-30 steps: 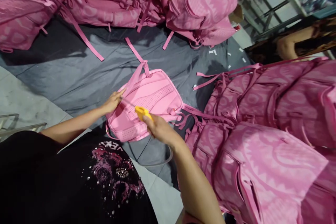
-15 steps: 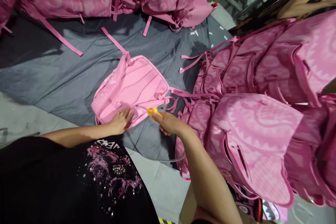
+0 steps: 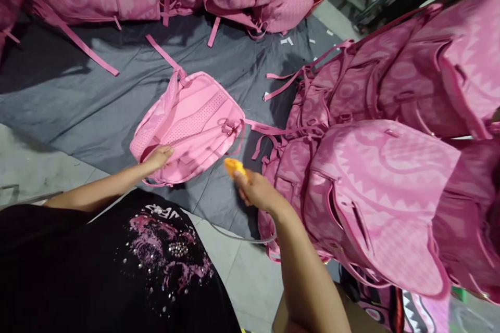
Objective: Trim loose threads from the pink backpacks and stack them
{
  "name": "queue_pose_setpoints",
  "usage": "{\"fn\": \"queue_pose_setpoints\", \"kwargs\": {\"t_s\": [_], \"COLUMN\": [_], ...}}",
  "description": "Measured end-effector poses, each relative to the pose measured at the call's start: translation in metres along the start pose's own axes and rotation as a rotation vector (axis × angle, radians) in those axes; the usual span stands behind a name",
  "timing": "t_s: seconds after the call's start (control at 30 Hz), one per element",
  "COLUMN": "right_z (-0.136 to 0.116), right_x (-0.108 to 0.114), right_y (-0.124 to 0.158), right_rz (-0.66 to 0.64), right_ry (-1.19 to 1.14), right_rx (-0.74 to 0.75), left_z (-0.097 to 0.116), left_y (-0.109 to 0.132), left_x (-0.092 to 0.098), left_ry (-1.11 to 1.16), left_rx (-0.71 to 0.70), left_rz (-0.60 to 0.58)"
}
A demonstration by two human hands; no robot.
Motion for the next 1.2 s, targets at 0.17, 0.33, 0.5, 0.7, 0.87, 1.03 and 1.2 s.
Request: {"fn": "queue_pose_setpoints", "kwargs": {"t_s": [0.17, 0.33, 0.5, 0.7, 0.87, 1.03, 1.2], "right_z": [0.001, 0.029, 0.038, 0.017, 0.006, 0.002, 0.002], "right_x": [0.016, -0.017, -0.111, -0.201, -0.221, -0.236, -0.241], "right_y": [-0.004, -0.002, 0.025, 0.029, -0.01, -0.046, -0.055], "right_rz": [0.197, 0.181, 0.167, 0.182, 0.353, 0.428, 0.399], "right_ry": [0.158, 0.235, 0.163, 0.326, 0.423, 0.382, 0.339], "right_rx": [-0.016, -0.002, -0.065, -0.236, -0.24, -0.282, -0.315], "left_z": [0.024, 0.016, 0.059, 0.032, 0.027, 0.023, 0.011], "left_y": [0.042, 0.035, 0.014, -0.028, -0.051, -0.054, -0.055], "left_x": [-0.056, -0.061, 0.04, 0.121, 0.121, 0.111, 0.079], "left_ry": [-0.97, -1.055, -0.635, 0.107, 0.298, 0.524, 0.761], "left_rx": [-0.509, -0.39, -0.453, -0.002, 0.19, 0.35, 0.458], "left_rz": [0.027, -0.09, 0.261, 0.373, 0.182, -0.077, -0.274]}}
Point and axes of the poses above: each hand's wrist, its own y-axis away from the middle knuckle, its own x-axis out of the back of the hand, z = x × y, the point moved 8 cm from there along -y, towards the middle knuckle, and after that the axes turned 3 degrees about -x, right-handed, at the moved point
